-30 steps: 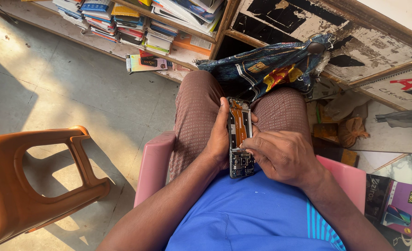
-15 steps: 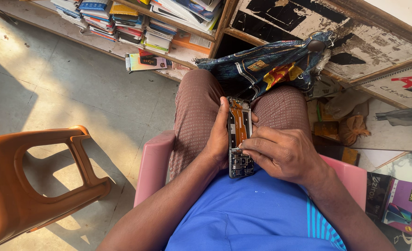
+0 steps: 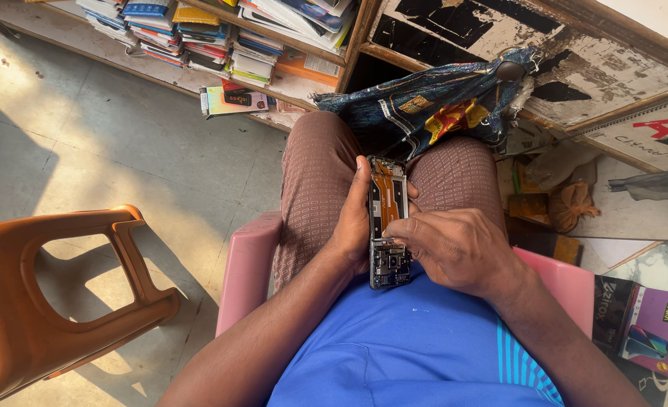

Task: The person holds a disassembled mobile phone on their lap and uses tweezers to adjust internal components. They repeatedly probe and reposition small parts near the camera module and battery area while seated.

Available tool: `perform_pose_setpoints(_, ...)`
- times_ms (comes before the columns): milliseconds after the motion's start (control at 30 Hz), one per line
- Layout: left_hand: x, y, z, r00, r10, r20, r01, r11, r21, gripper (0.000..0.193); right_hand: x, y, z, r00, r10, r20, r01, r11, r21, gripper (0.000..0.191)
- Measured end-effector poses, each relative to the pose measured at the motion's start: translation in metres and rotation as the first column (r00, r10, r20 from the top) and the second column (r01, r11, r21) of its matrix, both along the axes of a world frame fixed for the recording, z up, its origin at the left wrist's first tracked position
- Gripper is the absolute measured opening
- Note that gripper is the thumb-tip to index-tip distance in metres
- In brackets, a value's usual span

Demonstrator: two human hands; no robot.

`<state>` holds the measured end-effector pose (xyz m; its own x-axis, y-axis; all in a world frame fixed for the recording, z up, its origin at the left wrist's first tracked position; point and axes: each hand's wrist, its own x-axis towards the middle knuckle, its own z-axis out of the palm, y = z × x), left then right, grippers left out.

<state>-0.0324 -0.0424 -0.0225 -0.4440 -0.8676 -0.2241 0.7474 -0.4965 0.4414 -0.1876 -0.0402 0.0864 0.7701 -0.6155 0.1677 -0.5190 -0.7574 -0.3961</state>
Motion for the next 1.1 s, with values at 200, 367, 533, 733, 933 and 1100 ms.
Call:
perform_pose_setpoints(200,0.000,0.000,0.002,0.997,0.043,0.068,-0.043,0.999,-0.006,0.086,0.002,0.000,0.004,1.000,-0.002,0.031,-0.001,0.993,0.116,0.027)
perform_pose_setpoints(367,-0.002,0.000,0.001,0.995,0.034,0.095,-0.036,0.999,0.020,0.084,0.004,-0.002,0.011,0.997,0.020,0.080,-0.029,0.993,0.112,0.019)
perform_pose_setpoints(533,-0.003,-0.001,0.000,0.992,0.042,0.116,-0.040,0.999,-0.013,0.085,0.006,-0.003,0.013,0.997,0.008,0.074,-0.007,1.000,-0.015,0.016)
perform_pose_setpoints(733,-0.002,-0.001,0.000,0.997,0.020,0.074,-0.020,1.000,-0.008,0.084,0.010,-0.004,0.012,0.996,-0.005,0.086,0.009,0.999,-0.043,0.016)
perform_pose_setpoints(933,0.000,-0.001,-0.001,0.998,-0.012,0.056,0.011,1.000,0.019,0.086,0.005,-0.003,0.006,0.996,0.035,0.079,-0.032,0.999,-0.040,0.028)
perform_pose_setpoints(1100,0.000,-0.002,-0.001,1.000,-0.019,0.019,0.019,1.000,-0.011,0.086,0.003,-0.003,0.001,1.000,0.003,0.023,-0.004,0.999,0.043,0.034)
